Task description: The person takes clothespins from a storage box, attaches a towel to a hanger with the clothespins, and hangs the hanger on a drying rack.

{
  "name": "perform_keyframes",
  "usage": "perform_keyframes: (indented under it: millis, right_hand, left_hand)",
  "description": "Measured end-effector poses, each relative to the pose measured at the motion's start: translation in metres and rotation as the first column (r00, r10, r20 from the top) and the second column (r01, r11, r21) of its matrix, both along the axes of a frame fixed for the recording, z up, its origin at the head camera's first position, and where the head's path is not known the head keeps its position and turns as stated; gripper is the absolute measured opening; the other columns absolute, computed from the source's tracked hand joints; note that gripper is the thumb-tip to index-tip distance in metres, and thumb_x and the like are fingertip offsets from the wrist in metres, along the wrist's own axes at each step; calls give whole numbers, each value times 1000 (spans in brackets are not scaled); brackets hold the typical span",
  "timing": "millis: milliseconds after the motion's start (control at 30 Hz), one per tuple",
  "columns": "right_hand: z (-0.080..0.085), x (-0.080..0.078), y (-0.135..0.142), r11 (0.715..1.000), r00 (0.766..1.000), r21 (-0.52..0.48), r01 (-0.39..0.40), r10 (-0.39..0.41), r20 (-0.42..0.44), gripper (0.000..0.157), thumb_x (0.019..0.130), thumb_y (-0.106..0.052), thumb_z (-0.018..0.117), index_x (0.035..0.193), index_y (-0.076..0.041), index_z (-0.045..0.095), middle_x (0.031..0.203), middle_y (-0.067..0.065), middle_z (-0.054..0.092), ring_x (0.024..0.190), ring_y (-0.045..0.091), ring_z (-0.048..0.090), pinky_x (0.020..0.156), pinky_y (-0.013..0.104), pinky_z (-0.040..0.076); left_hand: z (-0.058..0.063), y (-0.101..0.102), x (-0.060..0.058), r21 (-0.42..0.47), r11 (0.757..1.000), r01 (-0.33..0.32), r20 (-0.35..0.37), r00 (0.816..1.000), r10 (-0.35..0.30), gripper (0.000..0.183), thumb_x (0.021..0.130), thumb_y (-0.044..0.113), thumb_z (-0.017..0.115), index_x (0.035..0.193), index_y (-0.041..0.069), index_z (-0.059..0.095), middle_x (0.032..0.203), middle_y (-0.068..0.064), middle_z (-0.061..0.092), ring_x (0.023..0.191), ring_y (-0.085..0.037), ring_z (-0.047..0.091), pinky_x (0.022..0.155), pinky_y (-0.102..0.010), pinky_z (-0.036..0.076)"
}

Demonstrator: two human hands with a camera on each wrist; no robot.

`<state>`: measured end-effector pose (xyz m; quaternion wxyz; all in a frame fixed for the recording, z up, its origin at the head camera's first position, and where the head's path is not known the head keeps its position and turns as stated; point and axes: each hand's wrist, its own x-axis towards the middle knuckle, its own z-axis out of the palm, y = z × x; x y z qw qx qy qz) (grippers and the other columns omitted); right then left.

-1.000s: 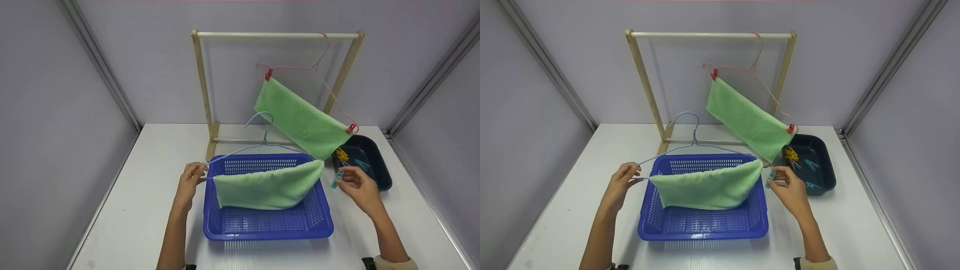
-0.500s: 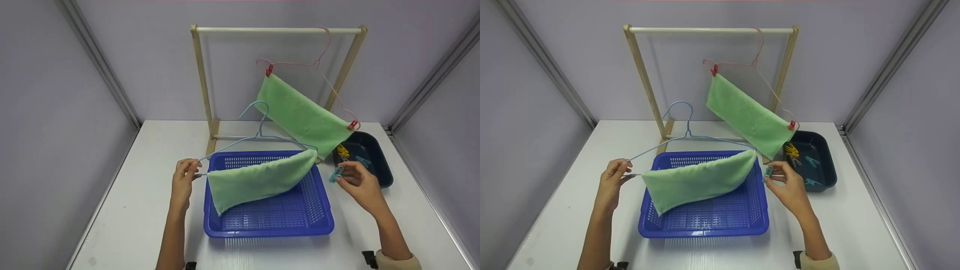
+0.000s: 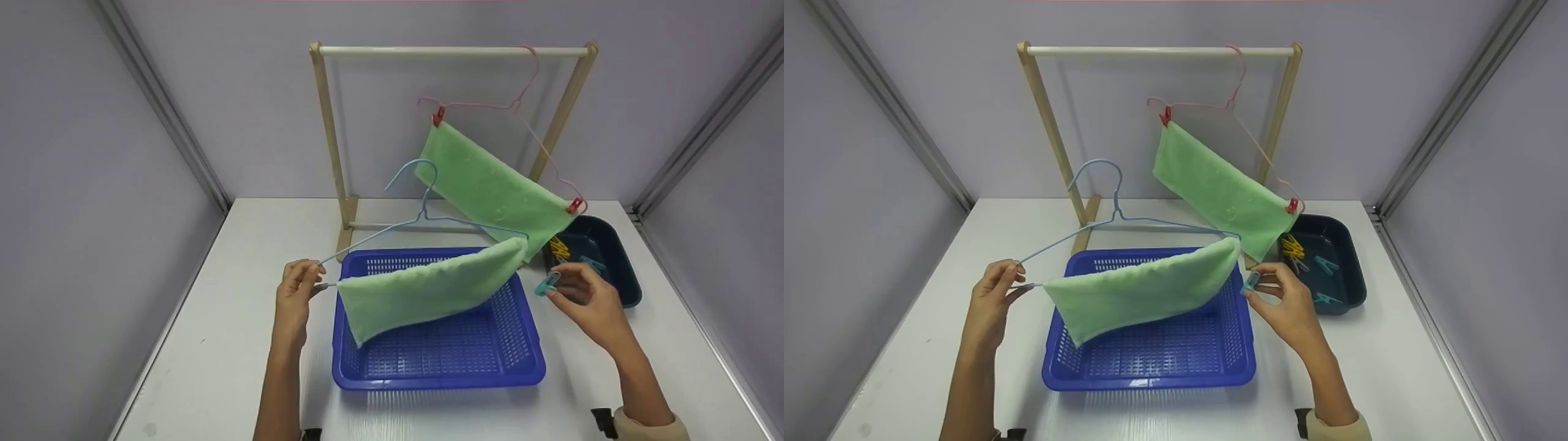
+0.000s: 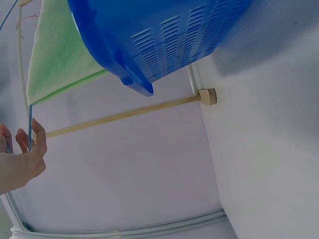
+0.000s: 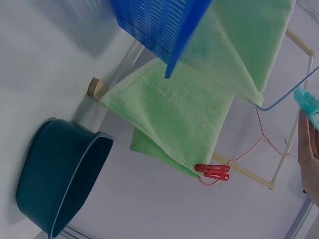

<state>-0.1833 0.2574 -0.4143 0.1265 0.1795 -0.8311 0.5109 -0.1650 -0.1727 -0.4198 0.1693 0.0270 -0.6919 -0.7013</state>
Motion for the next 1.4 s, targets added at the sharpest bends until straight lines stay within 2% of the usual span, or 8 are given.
perform_keyframes:
  millis: [200, 433, 667, 967, 1033, 1200, 1233, 1400]
  right_hand:
    - [2, 2, -3, 1000, 999, 8, -20, 21, -49, 41, 74, 17, 66, 111, 6, 53, 102, 15, 58, 90, 8, 60, 73, 18, 48]
    - [18, 9, -13, 999, 994, 26, -37, 40, -100, 40, 71, 24, 64, 107, 12, 51, 101, 19, 56, 90, 10, 59, 75, 16, 47]
    - [3, 1, -4, 998, 993, 42, -49, 54, -106, 42, 72, 18, 68, 109, 5, 54, 101, 12, 58, 92, 10, 59, 75, 19, 48]
    - [2, -3, -2, 993, 990, 111, -33, 48, -135, 42, 73, 15, 68, 111, 2, 55, 101, 7, 59, 91, 20, 60, 78, 15, 45]
    - [2, -3, -1, 991, 990, 130, -16, 34, -137, 43, 73, 15, 68, 111, 2, 56, 101, 7, 59, 91, 21, 60, 78, 14, 45]
    - [0, -6, -1, 989, 982, 147, -4, 32, -185, 45, 70, 17, 69, 111, 3, 56, 100, 7, 59, 91, 9, 60, 77, 14, 45]
    - [0, -6, -1, 989, 979, 146, -6, 35, -199, 46, 69, 17, 70, 111, 3, 57, 99, 7, 59, 91, 7, 59, 77, 14, 45]
    - [3, -10, -2, 989, 962, 146, -12, 51, -269, 47, 67, 18, 72, 109, 4, 57, 99, 9, 60, 89, 16, 61, 77, 15, 46]
  left_hand:
    - [1, 0, 1, 9, 1000, 14, -4, 1000, -14, 26, 97, 13, 46, 95, -11, 54, 105, -7, 42, 92, -21, 44, 82, -34, 46]
    - [0, 1, 1, 8, 998, 56, -16, 998, -56, 25, 97, 12, 45, 96, -12, 53, 103, -8, 41, 91, -20, 44, 81, -34, 48]
    - [-4, 3, 2, 48, 995, 87, 3, 996, -87, 19, 97, 11, 46, 95, -5, 56, 103, -9, 41, 89, -19, 45, 81, -35, 49]
    - [-1, -1, 1, 52, 997, 61, -10, 998, -60, 25, 97, 11, 46, 97, -13, 53, 103, -8, 41, 88, -18, 46, 79, -33, 49]
    - [-1, -1, 2, 69, 996, 55, -19, 998, -54, 22, 97, 9, 46, 95, -11, 54, 103, -8, 41, 88, -18, 46, 79, -33, 49]
    - [1, -2, 3, 94, 994, 52, -32, 998, -49, 18, 97, 8, 46, 89, -3, 58, 102, -9, 42, 87, -19, 46, 79, -34, 49]
    - [1, -3, 3, 95, 994, 53, -33, 998, -50, 19, 97, 8, 46, 90, -4, 58, 102, -9, 42, 87, -19, 46, 79, -34, 50]
    - [0, -4, 3, 86, 995, 56, -49, 997, -52, 21, 97, 7, 46, 93, -11, 55, 102, -9, 42, 87, -17, 47, 79, -35, 50]
